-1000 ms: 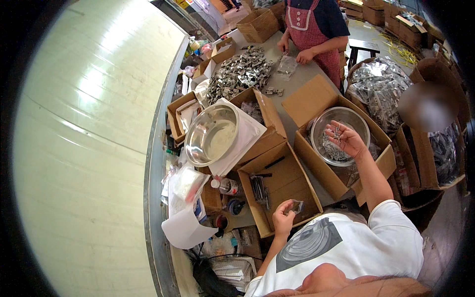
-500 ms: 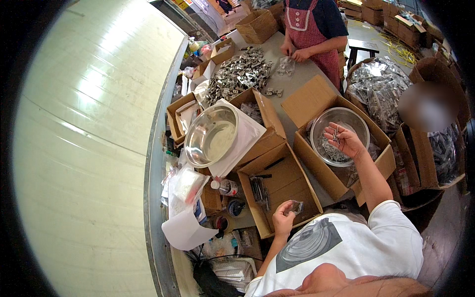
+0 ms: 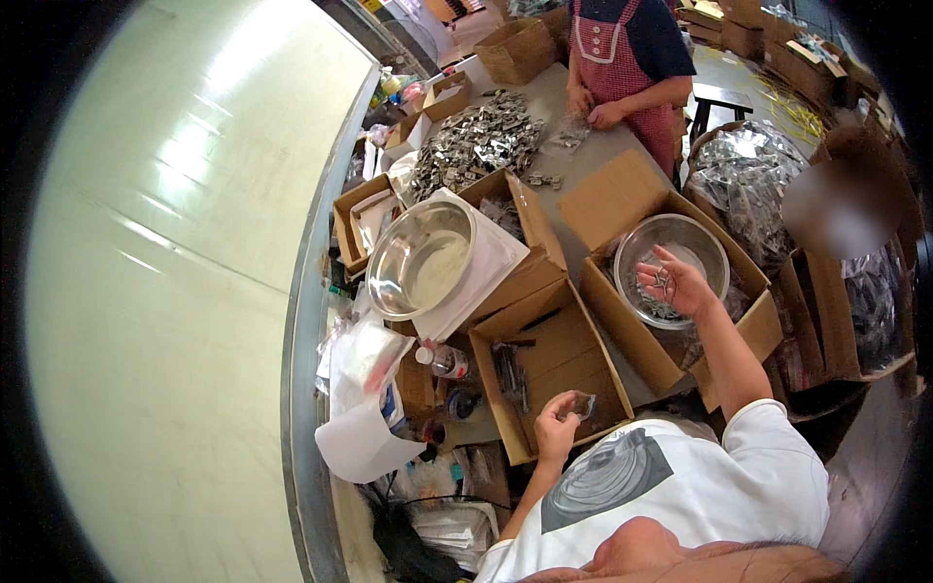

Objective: The person picks up metal parts from a box and puts them into small plastic bags, then places the filled bags into a larger box.

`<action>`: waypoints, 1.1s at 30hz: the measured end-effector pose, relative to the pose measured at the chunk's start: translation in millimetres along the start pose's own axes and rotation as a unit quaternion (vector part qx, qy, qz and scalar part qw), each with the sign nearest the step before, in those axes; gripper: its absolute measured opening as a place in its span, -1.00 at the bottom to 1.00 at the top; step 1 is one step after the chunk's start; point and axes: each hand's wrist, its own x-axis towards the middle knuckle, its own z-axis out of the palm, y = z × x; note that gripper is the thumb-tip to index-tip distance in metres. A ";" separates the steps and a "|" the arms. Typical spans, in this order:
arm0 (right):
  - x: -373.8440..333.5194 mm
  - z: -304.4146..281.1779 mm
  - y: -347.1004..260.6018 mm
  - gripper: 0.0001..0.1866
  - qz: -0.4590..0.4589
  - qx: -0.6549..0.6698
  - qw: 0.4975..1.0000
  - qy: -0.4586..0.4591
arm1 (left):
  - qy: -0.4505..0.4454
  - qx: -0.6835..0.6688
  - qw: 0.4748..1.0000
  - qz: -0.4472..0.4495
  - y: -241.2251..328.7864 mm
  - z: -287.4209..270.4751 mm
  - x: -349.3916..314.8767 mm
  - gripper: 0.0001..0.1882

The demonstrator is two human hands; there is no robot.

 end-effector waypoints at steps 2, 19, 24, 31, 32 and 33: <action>0.4 6.4 8.8 -0.34 0.015 0.015 1.000 0.014 | 0.002 -0.020 1.000 -0.017 1.6 0.3 1.4 -0.60; 50.9 -43.7 -8.4 -0.76 -0.072 -0.698 0.692 0.169 | -0.033 -0.019 0.999 -0.015 8.4 5.7 2.6 -0.58; 54.5 -61.4 23.8 -0.69 0.059 -0.876 0.460 0.131 | -0.020 -0.005 1.000 0.005 0.3 6.5 3.0 -0.57; 68.9 -83.8 24.2 -0.72 -0.003 -0.854 0.504 0.127 | 0.005 -0.031 0.999 -0.025 3.3 9.2 2.3 -0.61; 67.4 -84.7 18.8 -0.71 -0.001 -0.848 0.514 0.129 | -0.002 -0.024 0.999 -0.022 2.2 8.0 3.2 -0.60; 63.5 -80.1 15.6 -0.70 0.003 -0.842 0.524 0.128 | -0.008 -0.016 1.000 -0.021 0.1 6.5 2.8 -0.59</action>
